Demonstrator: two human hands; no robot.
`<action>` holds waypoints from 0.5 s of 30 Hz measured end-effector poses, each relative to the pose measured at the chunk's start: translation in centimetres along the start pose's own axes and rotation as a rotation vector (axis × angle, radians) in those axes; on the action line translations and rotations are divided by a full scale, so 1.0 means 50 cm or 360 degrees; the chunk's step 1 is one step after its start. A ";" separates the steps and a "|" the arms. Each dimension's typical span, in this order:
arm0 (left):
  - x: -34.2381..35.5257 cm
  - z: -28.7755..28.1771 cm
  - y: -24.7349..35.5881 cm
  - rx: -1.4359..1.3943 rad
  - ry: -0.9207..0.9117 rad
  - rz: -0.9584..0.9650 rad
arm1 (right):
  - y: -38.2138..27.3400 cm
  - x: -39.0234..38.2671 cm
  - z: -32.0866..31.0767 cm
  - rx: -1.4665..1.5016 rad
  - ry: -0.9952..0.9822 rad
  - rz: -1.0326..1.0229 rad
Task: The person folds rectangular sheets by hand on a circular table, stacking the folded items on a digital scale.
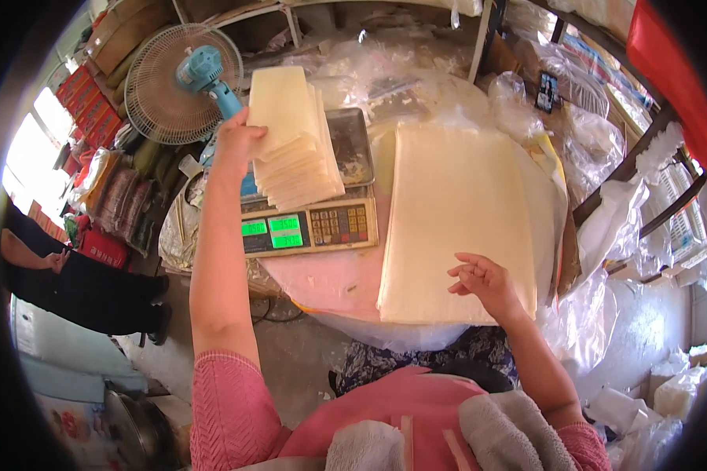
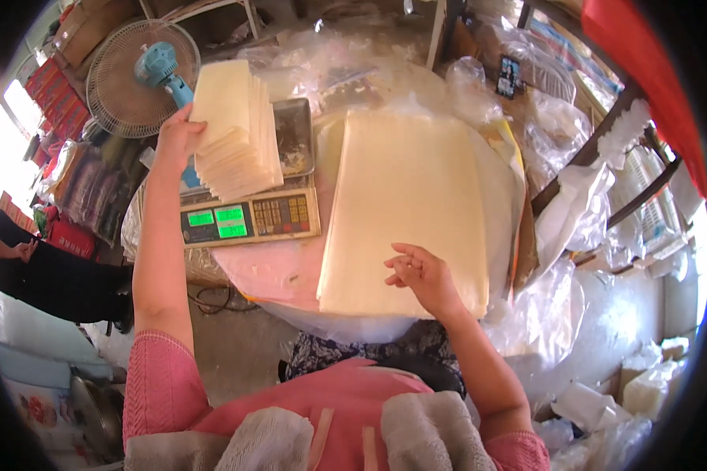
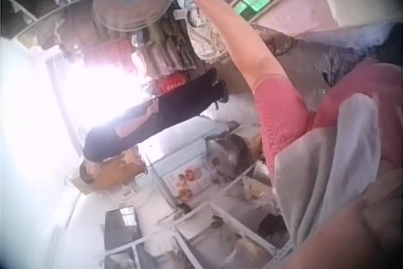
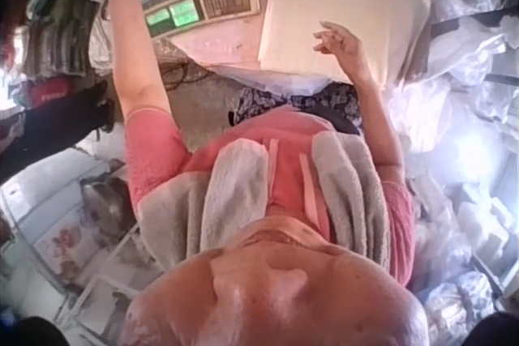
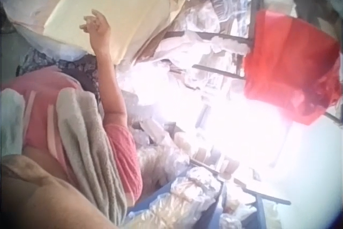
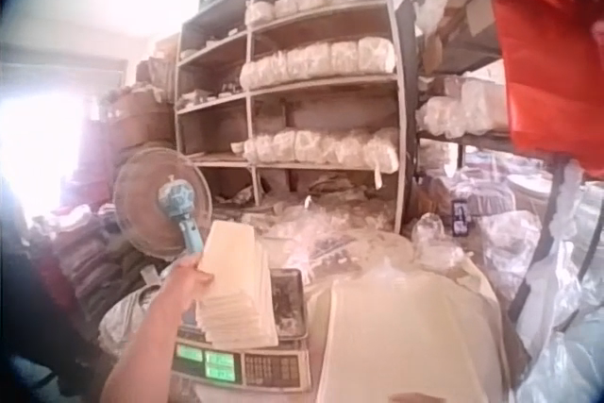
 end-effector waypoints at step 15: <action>-0.401 0.177 -0.137 0.0971 0.0432 0.1073 | 0.012 -0.040 0.135 -0.1460 -0.0391 -0.0974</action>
Point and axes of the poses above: each hand's wrist, its own x-axis towards the middle knuckle, its own z-axis out of the palm, y = z × x, the point moved 8 cm from there along x, towards the middle knuckle, and after that the axes turned 8 degrees about -z, right-handed, at the moved point
